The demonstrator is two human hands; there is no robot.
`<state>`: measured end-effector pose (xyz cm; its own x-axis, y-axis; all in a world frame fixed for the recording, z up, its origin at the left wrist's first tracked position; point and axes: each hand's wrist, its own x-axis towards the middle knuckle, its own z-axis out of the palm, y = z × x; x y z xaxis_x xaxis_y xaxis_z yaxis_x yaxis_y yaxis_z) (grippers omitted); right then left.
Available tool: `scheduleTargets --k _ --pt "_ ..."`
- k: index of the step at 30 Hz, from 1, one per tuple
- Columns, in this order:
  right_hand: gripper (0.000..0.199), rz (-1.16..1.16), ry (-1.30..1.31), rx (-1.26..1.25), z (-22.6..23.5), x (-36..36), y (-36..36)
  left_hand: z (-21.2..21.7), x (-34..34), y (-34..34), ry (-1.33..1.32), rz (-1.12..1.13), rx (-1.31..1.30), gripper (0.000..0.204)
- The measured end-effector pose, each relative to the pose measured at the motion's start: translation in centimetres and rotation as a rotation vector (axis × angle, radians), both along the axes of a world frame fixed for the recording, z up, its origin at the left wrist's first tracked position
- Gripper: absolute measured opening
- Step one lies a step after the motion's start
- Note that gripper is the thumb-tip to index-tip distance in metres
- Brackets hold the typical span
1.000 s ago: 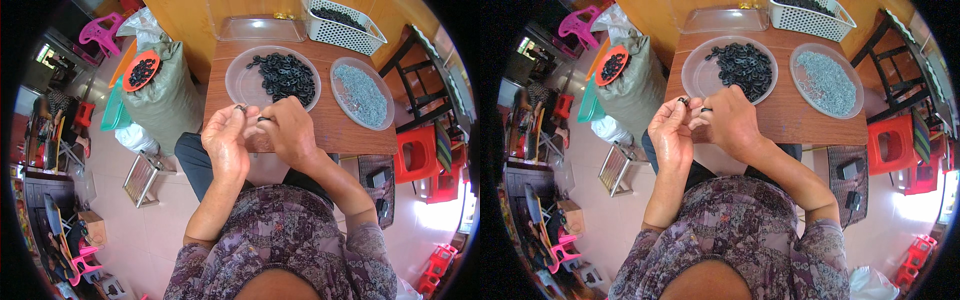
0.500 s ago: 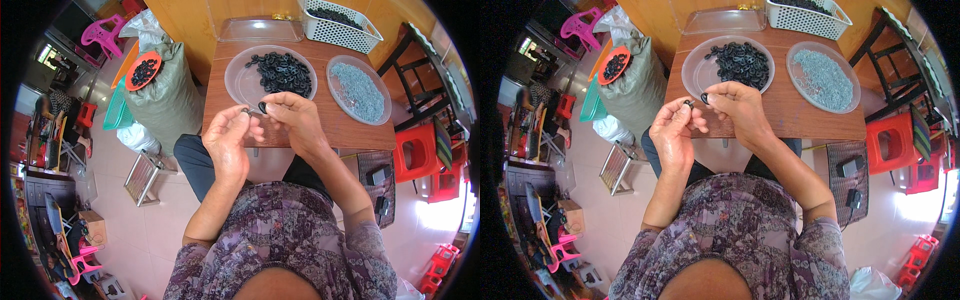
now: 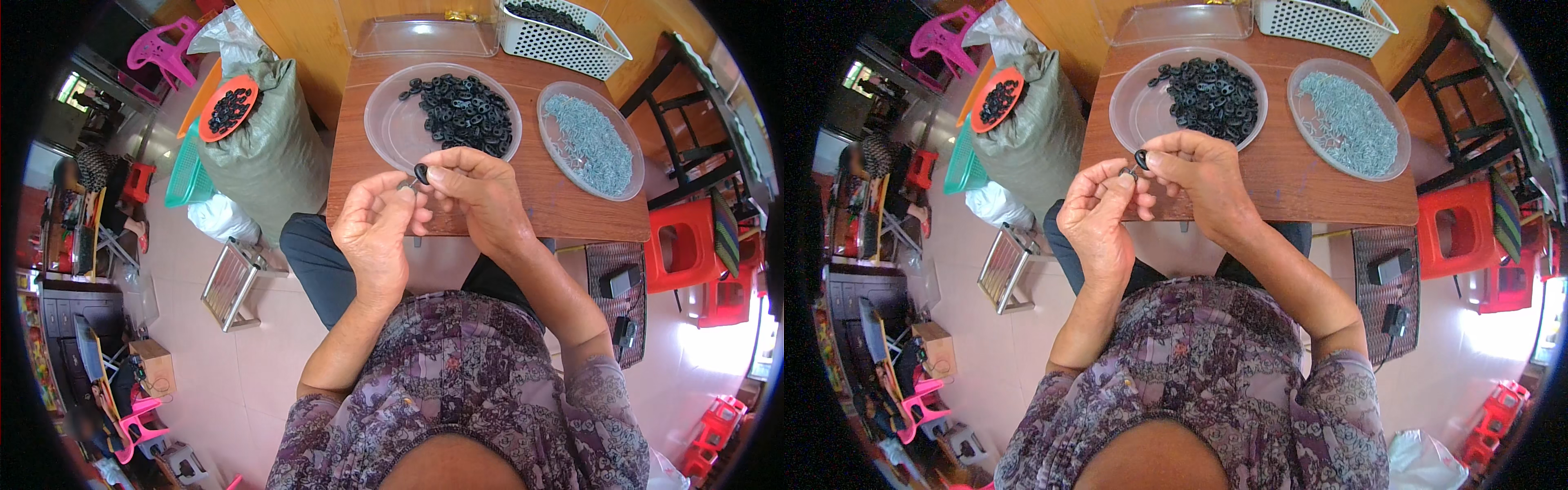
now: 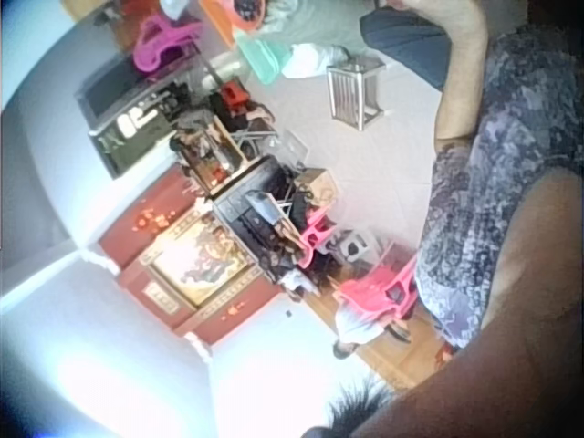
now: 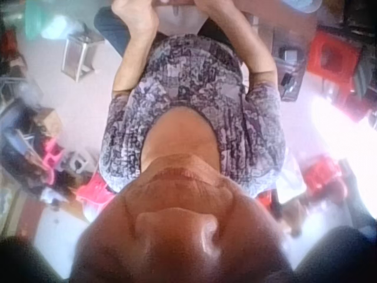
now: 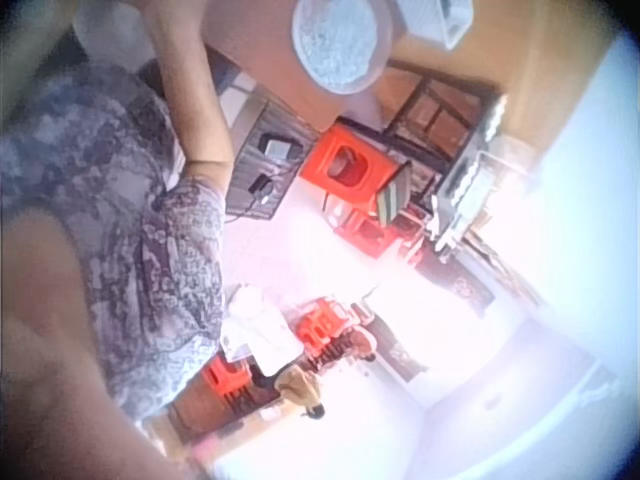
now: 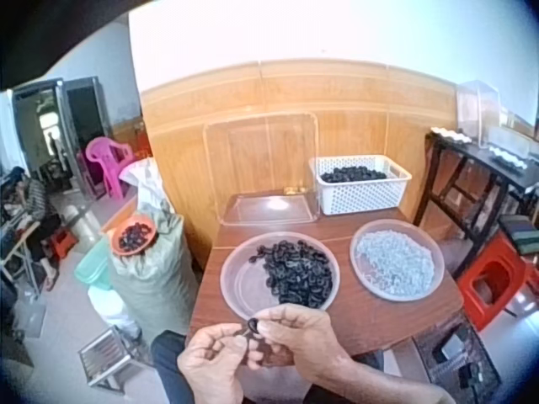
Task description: The person assembles cord locks by picking up small springs and plastic stoppers from trays and inserting the springs into the stoppers by hand.
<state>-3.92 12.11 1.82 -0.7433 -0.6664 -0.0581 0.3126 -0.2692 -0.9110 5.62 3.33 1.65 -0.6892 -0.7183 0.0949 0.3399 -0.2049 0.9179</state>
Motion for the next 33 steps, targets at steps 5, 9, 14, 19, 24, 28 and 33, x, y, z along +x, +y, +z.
scheduleTargets --k 5,9,14,19,24,28,33 --pt "0.015 -0.023 0.064 0.011 -0.1 -0.1 -0.1 -0.1 -0.1 0.0 -0.01 0.005 -0.028 0.017" --pt "0.014 -0.026 0.054 0.03 -0.2 -0.2 -0.1 -0.1 -0.3 0.1 -0.02 0.0 -0.038 0.016" --pt "0.013 -0.053 0.177 0.005 -0.5 0.0 -0.2 -0.1 -0.4 0.3 -0.096 0.033 -0.138 0.014" --pt "0.013 -0.049 0.26 0.021 -0.8 0.3 -0.1 -0.3 -0.5 0.5 -0.033 0.02 -0.126 0.019" --pt "0.013 -0.099 0.421 0.046 -1.2 0.3 -0.3 -0.5 -0.4 0.2 0.001 -0.03 -0.098 0.025" --pt "0.013 -0.117 0.484 0.061 -1.0 0.3 -0.4 -0.6 -0.3 0.0 -0.017 -0.061 -0.072 0.026" --pt "0.01 -0.075 0.341 0.063 -0.7 0.3 -0.3 -0.8 -0.4 -0.1 -0.025 -0.068 -0.063 0.027"
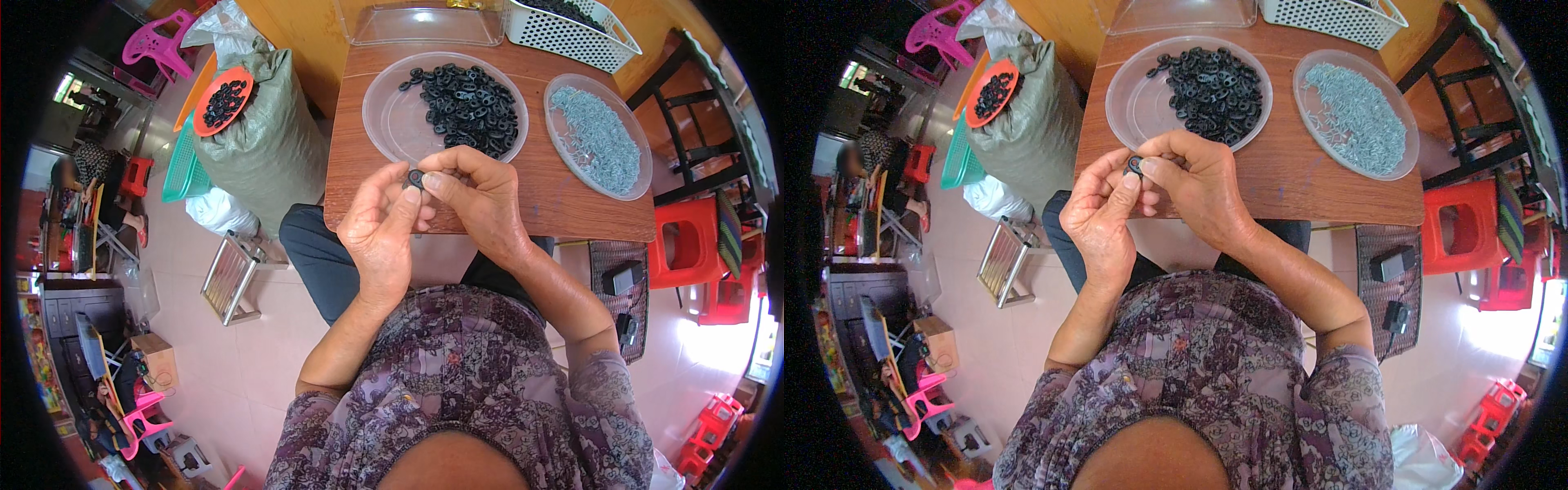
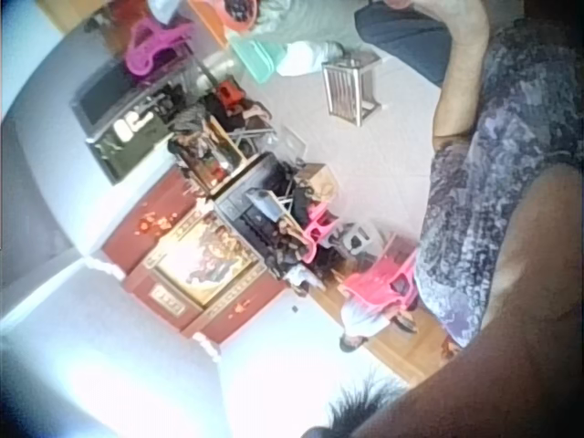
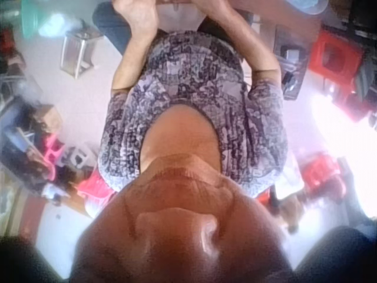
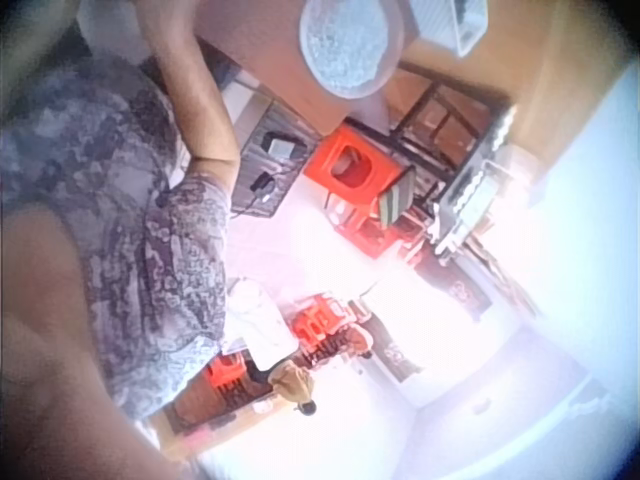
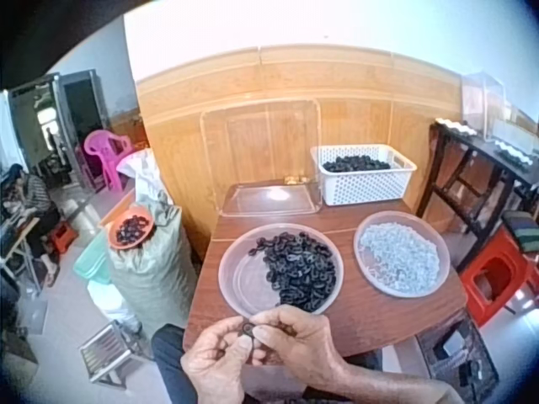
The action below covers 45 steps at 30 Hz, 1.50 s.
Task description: The person assembles cord locks by picking up small springs and plastic stoppers from trays and inserting the springs into the stoppers by hand.
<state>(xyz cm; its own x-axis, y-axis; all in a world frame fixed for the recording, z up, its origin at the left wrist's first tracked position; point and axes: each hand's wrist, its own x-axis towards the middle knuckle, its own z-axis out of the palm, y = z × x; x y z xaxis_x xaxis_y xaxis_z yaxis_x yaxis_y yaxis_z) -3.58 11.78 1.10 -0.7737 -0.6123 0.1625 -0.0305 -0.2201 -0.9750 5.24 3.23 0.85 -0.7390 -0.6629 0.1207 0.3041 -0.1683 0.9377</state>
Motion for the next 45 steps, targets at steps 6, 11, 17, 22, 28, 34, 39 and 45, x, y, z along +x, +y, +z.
scheduleTargets --k 6,11,17,22,28,34,39,45 --pt "0.01 -0.024 0.137 0.026 -0.8 -0.3 0.1 -0.4 -0.3 0.0 0.017 -0.028 0.038 0.03" --pt "0.009 -0.049 0.257 0.042 -0.9 -0.4 0.3 -0.8 -0.2 -0.1 -0.002 -0.094 0.023 0.03" --pt "0.007 0.079 -0.148 -0.026 0.0 0.2 0.8 -1.1 0.1 -0.2 0.004 -0.107 -0.065 0.029" --pt "0.011 0.058 0.017 -0.047 -0.4 0.1 0.8 -0.9 0.2 -0.1 0.005 -0.109 -0.046 0.029" --pt "0.026 -0.034 0.372 0.029 -1.1 -0.3 0.7 -0.8 -0.4 0.3 -0.009 -0.017 -0.008 0.029" --pt "0.031 -0.092 0.437 0.028 -1.5 -0.2 0.2 -0.6 -0.5 0.6 -0.03 0.048 -0.008 0.03" --pt "0.032 -0.127 0.571 0.053 -1.6 -0.6 0.4 -0.6 -0.4 0.6 -0.012 0.006 0.043 0.029" --pt "0.031 -0.123 0.599 0.059 -1.6 -0.3 0.5 -1.0 -0.3 0.6 0.046 -0.014 0.037 0.029"
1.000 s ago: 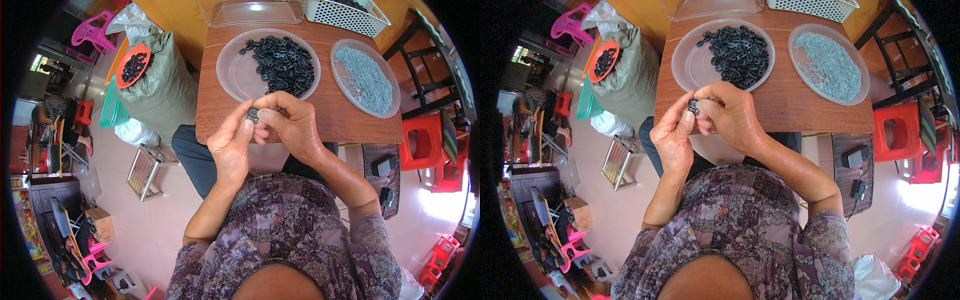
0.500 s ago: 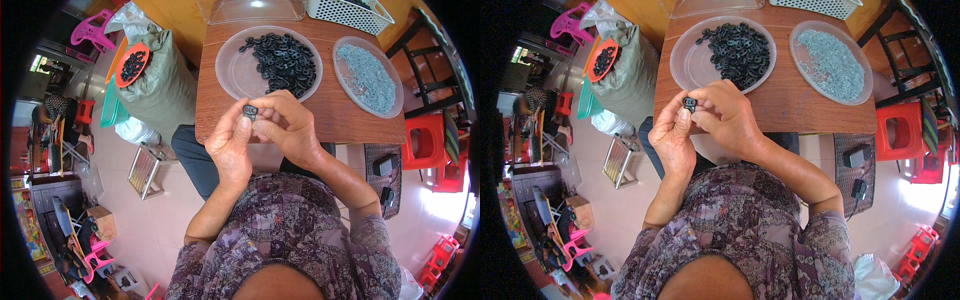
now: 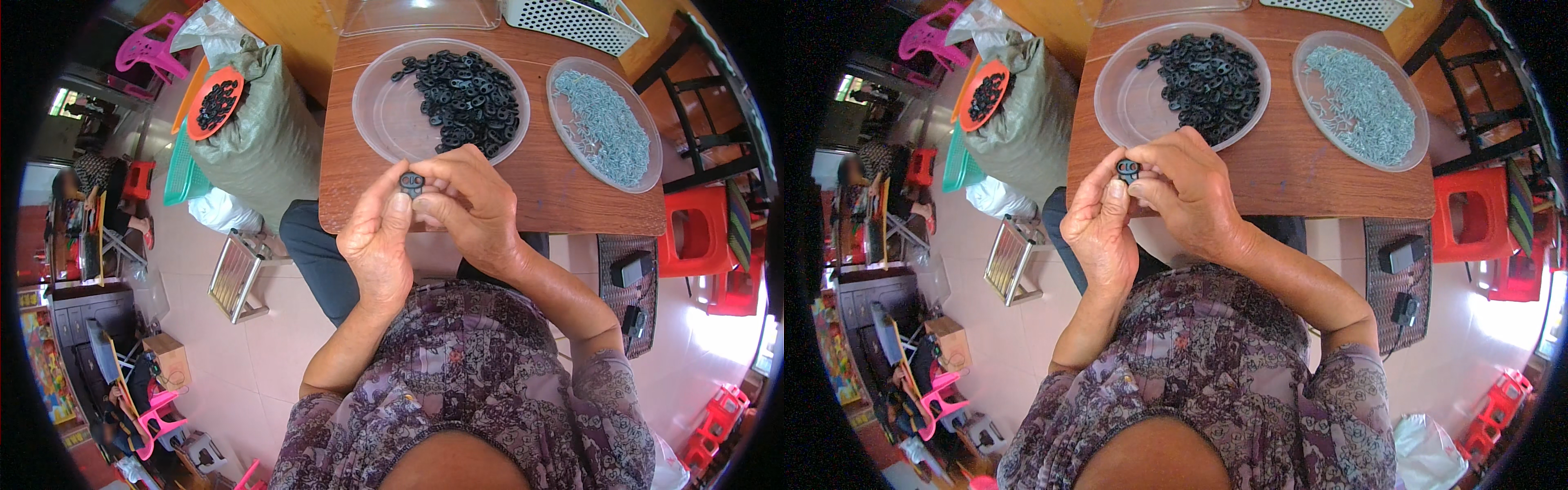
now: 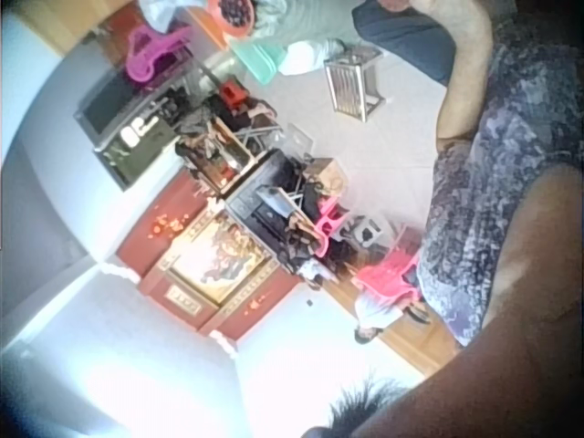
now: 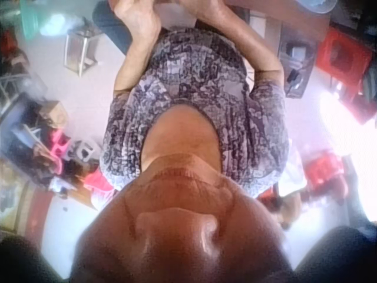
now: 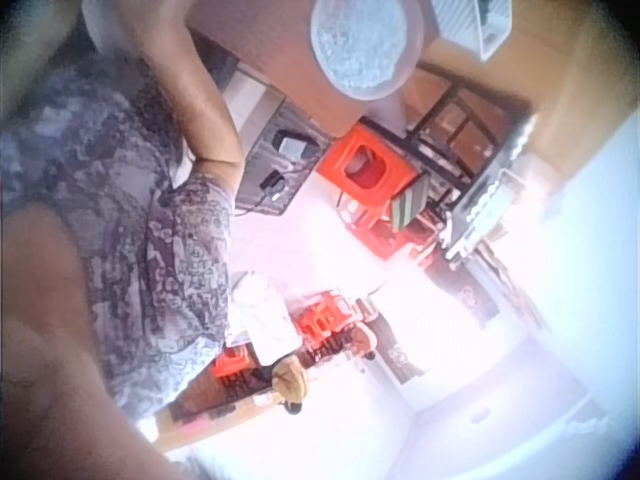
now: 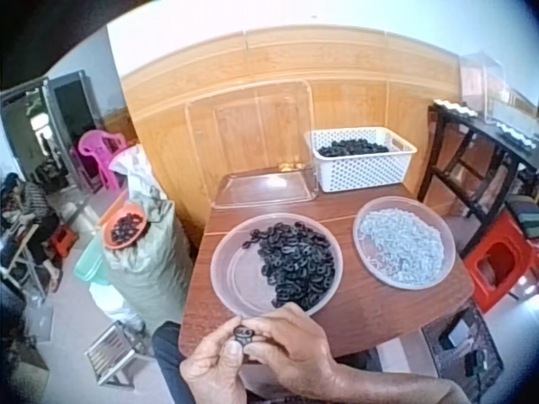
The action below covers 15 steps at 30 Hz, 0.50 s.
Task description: The person assembles cord locks by picking up small springs and plastic stoppers from trays and inserting the springs into the stoppers by hand.
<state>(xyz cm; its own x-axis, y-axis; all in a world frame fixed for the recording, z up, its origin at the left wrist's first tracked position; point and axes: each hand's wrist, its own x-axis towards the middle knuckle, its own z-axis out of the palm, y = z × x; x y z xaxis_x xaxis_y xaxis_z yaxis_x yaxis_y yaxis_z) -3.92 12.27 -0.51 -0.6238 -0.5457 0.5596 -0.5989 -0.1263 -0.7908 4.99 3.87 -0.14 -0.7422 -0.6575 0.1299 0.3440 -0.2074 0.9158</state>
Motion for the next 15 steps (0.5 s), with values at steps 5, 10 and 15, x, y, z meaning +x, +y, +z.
scheduleTargets --k 5,10,15 --pt "0.029 -0.005 -0.012 -0.105 0.5 0.5 -0.2 -0.1 0.6 0.1 0.033 0.053 -0.077 0.03" --pt "0.028 0.007 -0.02 -0.136 1.2 1.0 -0.2 0.1 0.7 0.0 0.062 0.12 -0.174 0.028" --pt "0.025 -0.002 0.024 -0.18 1.5 1.0 -0.4 0.1 0.7 0.2 0.097 0.182 -0.259 0.027"
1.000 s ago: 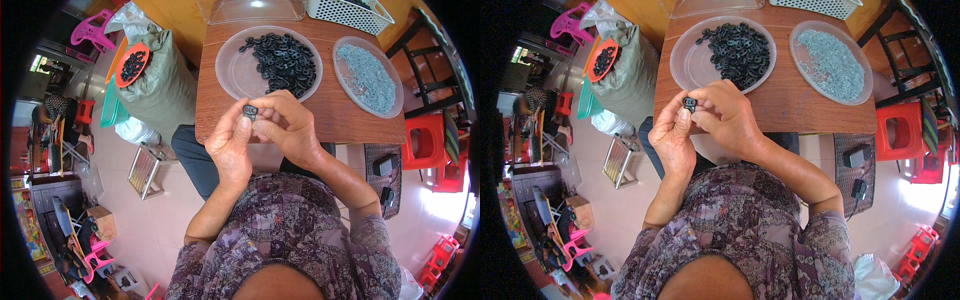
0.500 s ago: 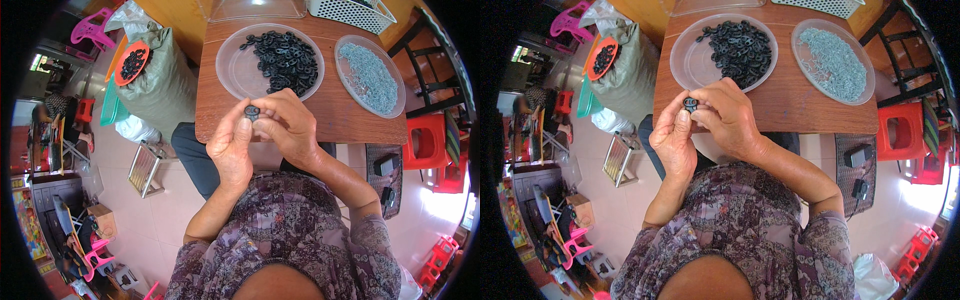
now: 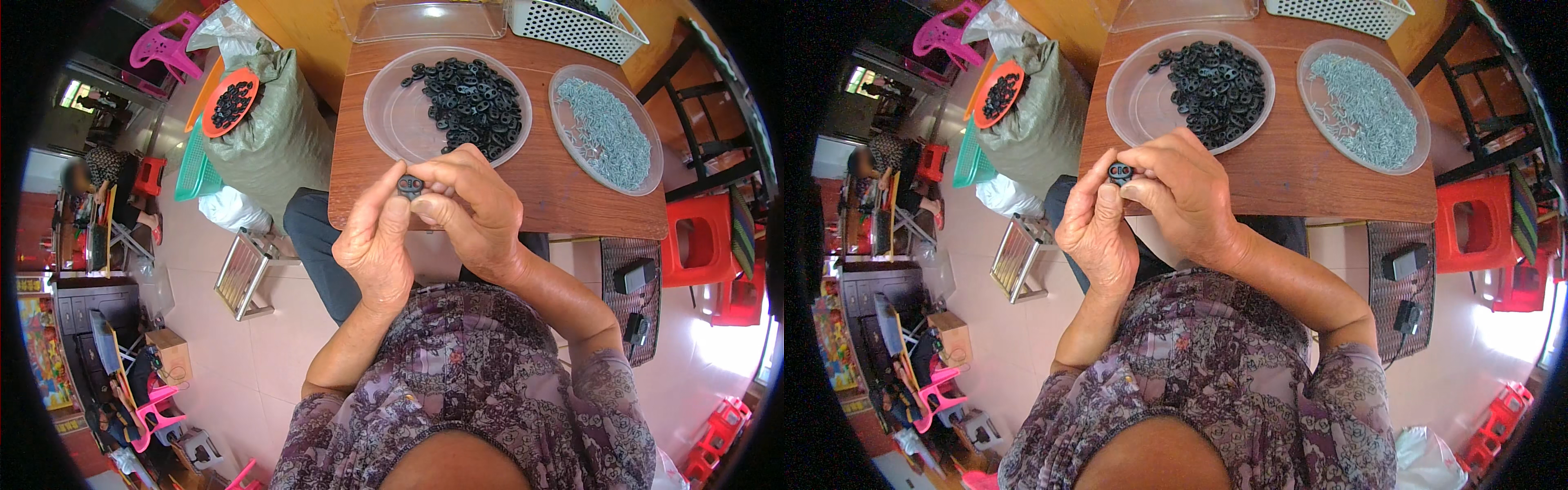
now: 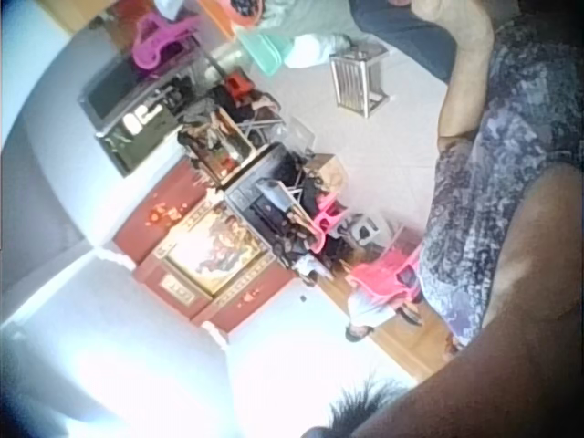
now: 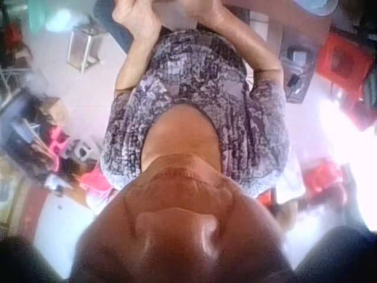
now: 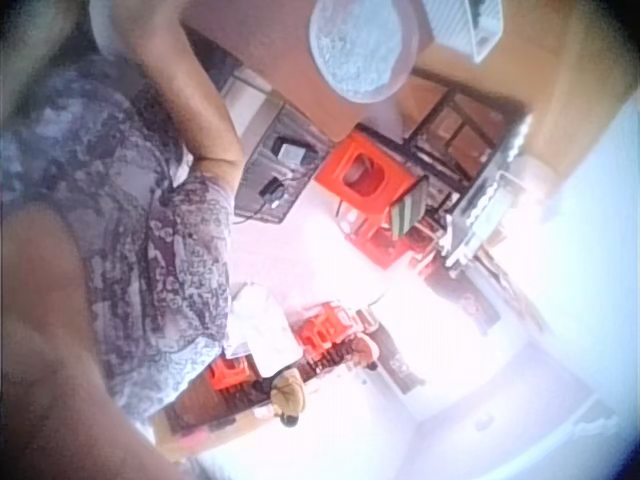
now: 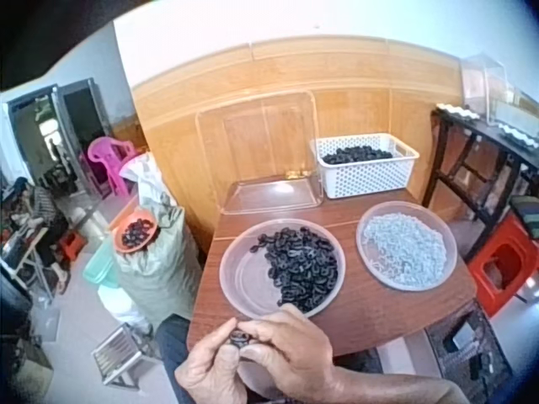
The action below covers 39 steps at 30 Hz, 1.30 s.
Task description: The person assembles cord locks by picking up small springs and plastic stoppers from trays and inserting the springs into the stoppers by hand.
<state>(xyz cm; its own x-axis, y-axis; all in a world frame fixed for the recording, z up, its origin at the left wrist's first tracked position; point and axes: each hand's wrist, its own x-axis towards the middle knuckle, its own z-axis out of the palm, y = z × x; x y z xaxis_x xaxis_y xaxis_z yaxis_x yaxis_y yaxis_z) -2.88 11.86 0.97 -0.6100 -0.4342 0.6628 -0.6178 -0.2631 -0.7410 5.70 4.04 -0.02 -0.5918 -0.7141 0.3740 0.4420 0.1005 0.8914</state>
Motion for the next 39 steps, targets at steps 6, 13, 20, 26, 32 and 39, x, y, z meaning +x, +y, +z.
scheduleTargets --k 6,13,20,26,32,39 --pt "0.024 -0.017 0.068 -0.018 0.3 0.0 0.1 0.2 0.1 0.3 0.06 -0.043 0.082 0.031" --pt "0.023 0.001 0.16 0.002 0.5 -0.4 0.2 0.4 0.0 0.2 0.054 -0.042 0.058 0.031" --pt "0.018 -0.018 0.188 -0.026 0.1 -0.2 0.2 -0.2 -0.1 0.4 0.088 -0.016 0.029 0.03" --pt "0.022 -0.036 0.3 -0.034 -1.0 0.1 0.4 -1.2 0.2 1.0 -0.008 0.079 -0.047 0.028" --pt "0.022 -0.056 0.233 -0.086 -1.5 0.5 0.4 -1.5 0.0 1.1 0.011 0.125 -0.199 0.025" --pt "0.018 -0.114 0.228 -0.027 -0.4 1.3 0.8 -0.6 0.1 1.6 0.022 0.11 -0.068 0.022"
